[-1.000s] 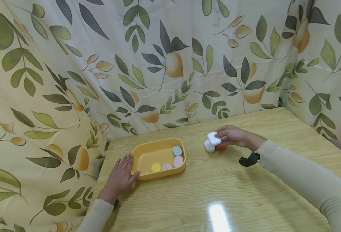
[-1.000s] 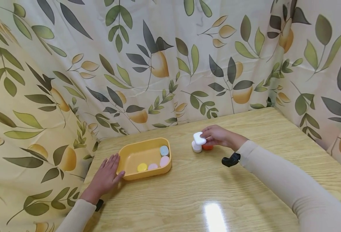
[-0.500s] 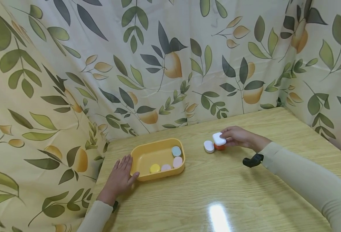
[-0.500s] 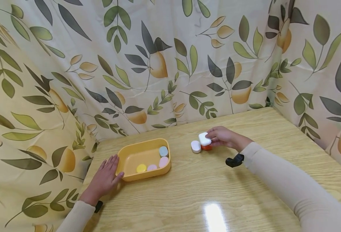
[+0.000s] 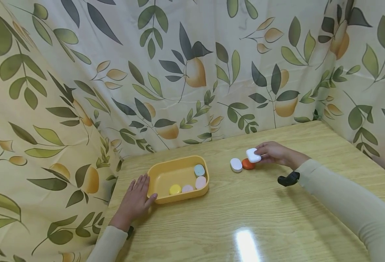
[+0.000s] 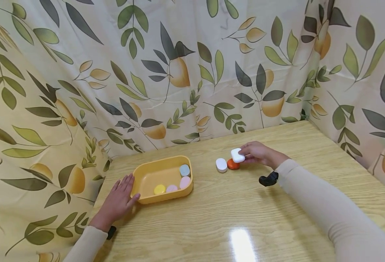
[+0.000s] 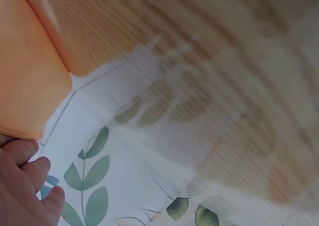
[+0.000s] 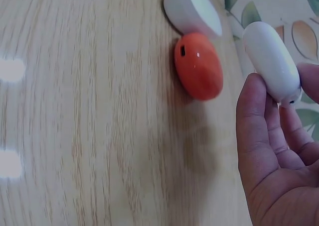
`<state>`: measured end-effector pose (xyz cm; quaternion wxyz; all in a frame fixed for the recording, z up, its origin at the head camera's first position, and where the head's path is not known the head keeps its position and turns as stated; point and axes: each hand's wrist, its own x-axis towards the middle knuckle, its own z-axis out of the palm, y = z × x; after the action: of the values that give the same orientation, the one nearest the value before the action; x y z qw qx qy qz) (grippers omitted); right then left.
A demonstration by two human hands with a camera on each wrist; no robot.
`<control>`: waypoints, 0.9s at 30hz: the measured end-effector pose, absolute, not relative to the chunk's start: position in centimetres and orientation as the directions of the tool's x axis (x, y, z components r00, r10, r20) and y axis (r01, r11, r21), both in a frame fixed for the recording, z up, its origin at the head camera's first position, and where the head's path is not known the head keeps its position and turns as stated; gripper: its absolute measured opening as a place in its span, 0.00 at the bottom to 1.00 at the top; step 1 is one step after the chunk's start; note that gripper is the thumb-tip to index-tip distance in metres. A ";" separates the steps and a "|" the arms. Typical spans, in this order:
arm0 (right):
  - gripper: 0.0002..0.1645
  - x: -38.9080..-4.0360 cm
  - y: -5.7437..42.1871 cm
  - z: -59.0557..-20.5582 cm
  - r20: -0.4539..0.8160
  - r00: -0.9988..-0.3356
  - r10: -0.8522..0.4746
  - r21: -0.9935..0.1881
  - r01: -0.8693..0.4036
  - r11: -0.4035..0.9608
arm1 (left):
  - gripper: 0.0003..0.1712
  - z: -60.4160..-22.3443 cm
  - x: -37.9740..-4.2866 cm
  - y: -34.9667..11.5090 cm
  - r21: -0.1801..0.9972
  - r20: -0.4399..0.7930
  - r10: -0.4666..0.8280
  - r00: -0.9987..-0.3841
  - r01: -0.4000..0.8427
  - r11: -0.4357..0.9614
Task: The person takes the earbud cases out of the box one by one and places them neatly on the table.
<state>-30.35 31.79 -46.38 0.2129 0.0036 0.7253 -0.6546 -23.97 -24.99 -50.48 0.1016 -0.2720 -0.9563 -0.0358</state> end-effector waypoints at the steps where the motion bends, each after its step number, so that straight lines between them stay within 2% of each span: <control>1: 0.30 -30.4 32.0 -46.5 -0.311 -0.910 -0.274 -0.949 0.282 0.141 | 0.45 -50.5 -24.0 -25.0 0.016 0.215 0.513 -0.831 0.528 0.849; 10: 0.30 -30.4 33.1 -47.4 -0.312 -0.919 -0.242 -0.948 0.286 0.139 | 0.45 -50.4 -24.0 -24.9 0.020 0.218 0.507 -0.834 0.523 0.852; 18: 0.35 -30.3 33.4 -47.9 -0.333 -0.911 -0.244 -0.941 0.305 0.147 | 0.45 -50.5 -24.0 -24.9 0.026 0.208 0.499 -0.841 0.515 0.857; 27: 0.34 -30.3 33.7 -48.7 -0.343 -0.911 -0.228 -0.936 0.311 0.165 | 0.45 -50.6 -24.1 -25.0 0.023 0.195 0.496 -0.846 0.509 0.860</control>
<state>-30.29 33.72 -48.70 0.2090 0.0283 0.7340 -0.6455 -24.08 -25.00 -50.55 0.0915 -0.2616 -0.9601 -0.0371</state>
